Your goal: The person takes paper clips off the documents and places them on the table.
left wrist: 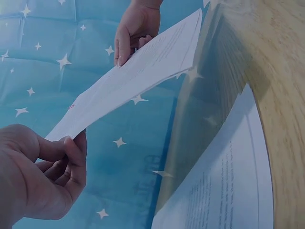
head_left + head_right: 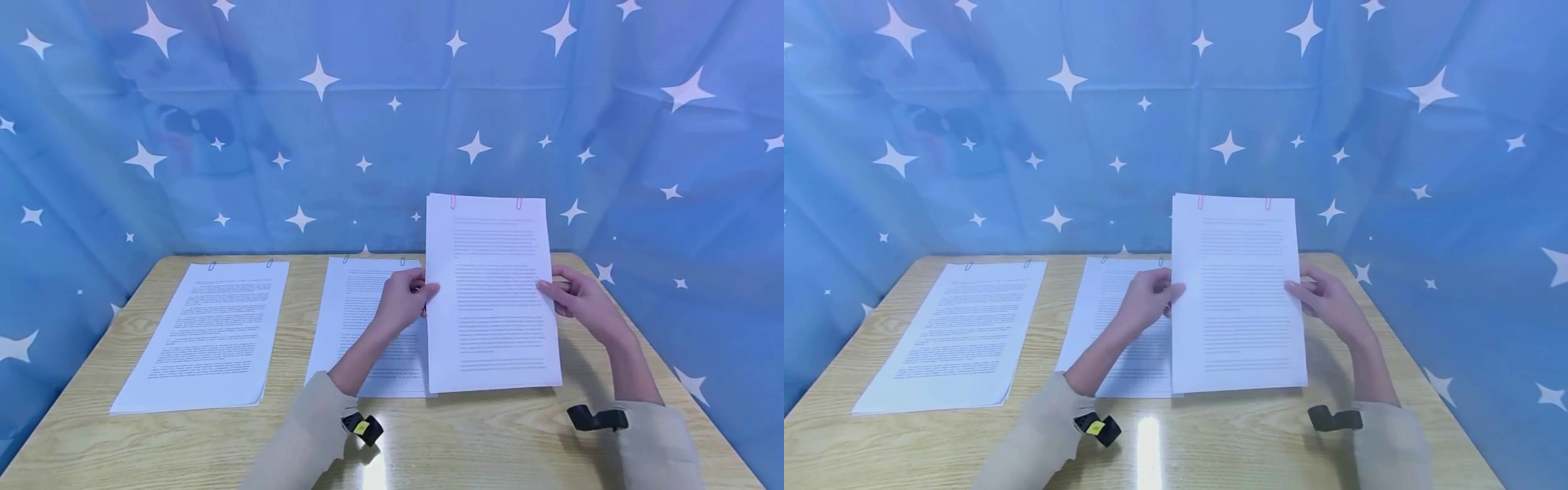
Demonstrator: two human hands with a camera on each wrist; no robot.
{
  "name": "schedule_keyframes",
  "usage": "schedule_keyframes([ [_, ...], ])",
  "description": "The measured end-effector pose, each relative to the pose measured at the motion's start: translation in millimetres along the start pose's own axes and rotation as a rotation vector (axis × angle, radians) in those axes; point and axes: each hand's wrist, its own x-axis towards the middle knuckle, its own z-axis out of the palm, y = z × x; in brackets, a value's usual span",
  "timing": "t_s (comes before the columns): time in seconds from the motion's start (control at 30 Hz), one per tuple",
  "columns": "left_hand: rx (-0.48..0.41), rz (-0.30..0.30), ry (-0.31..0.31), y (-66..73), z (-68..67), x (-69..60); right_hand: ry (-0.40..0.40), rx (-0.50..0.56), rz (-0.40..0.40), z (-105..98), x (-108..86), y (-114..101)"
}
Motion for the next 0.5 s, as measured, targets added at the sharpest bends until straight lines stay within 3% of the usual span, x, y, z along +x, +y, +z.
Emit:
schedule_keyframes([
  [0.23, 0.011, 0.054, -0.025, 2.5, -24.0, -10.9, 0.02, 0.026, -0.03, 9, 1.5, -21],
  [0.5, 0.05, 0.118, 0.015, 2.0, -54.0, -24.4, -0.076, 0.096, -0.167, 24, 9.0, -40],
])
